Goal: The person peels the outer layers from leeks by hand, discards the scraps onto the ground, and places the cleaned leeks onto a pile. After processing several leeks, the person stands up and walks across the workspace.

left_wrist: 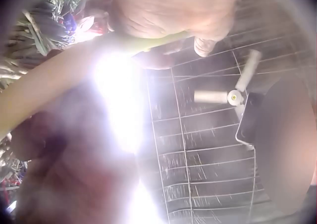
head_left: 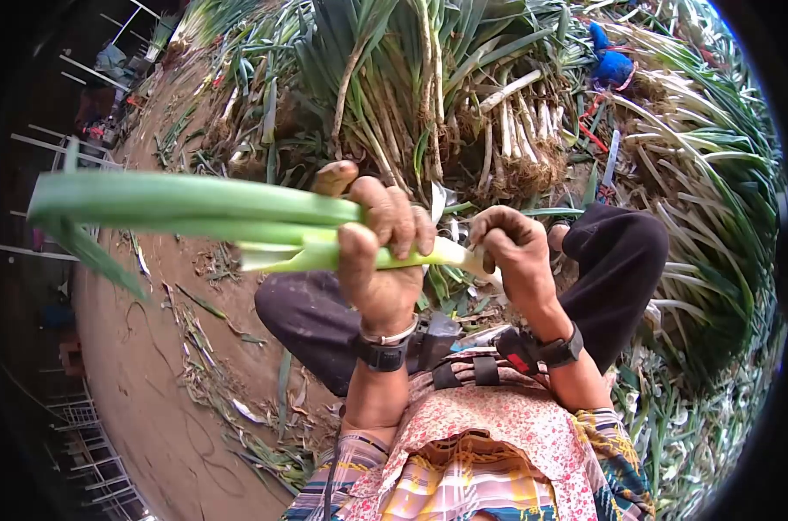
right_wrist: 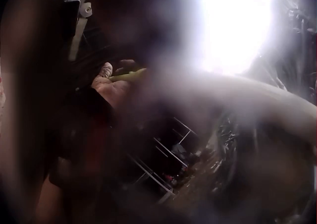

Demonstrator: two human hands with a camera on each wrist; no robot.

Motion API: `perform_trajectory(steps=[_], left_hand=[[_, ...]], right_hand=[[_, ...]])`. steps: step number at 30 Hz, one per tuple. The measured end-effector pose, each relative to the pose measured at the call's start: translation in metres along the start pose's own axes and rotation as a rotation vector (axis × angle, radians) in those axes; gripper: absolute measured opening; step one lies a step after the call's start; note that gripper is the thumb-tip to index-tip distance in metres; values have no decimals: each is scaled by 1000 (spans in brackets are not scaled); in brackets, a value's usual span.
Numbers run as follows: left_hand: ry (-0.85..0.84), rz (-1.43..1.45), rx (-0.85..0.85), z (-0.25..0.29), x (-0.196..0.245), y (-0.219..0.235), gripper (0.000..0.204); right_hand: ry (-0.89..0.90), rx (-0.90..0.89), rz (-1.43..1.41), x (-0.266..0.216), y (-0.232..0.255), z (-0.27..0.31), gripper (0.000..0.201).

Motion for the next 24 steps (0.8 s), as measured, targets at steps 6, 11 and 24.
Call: perform_trajectory(steps=[6, 11, 24], left_hand=[[-38, 31, 28, 0, 27, 20, 44], [-45, -14, -55, 4, 33, 9, 43], [-438, 207, 289, 47, 259, 112, 26]], right_hand=[[15, 83, -579, -22, 62, -28, 9], [347, 217, -351, -75, 74, -22, 11], [1196, 675, 1263, -142, 177, -52, 22]])
Point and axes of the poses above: each hand's wrist, its own z-axis away from the middle knuckle, its own y-axis out of the back of the hand, x = y × z, the point moved 9 cm from there along -z, towards the middle knuckle, and after that the axes turned 14 degrees about x, right-handed, at the moved point
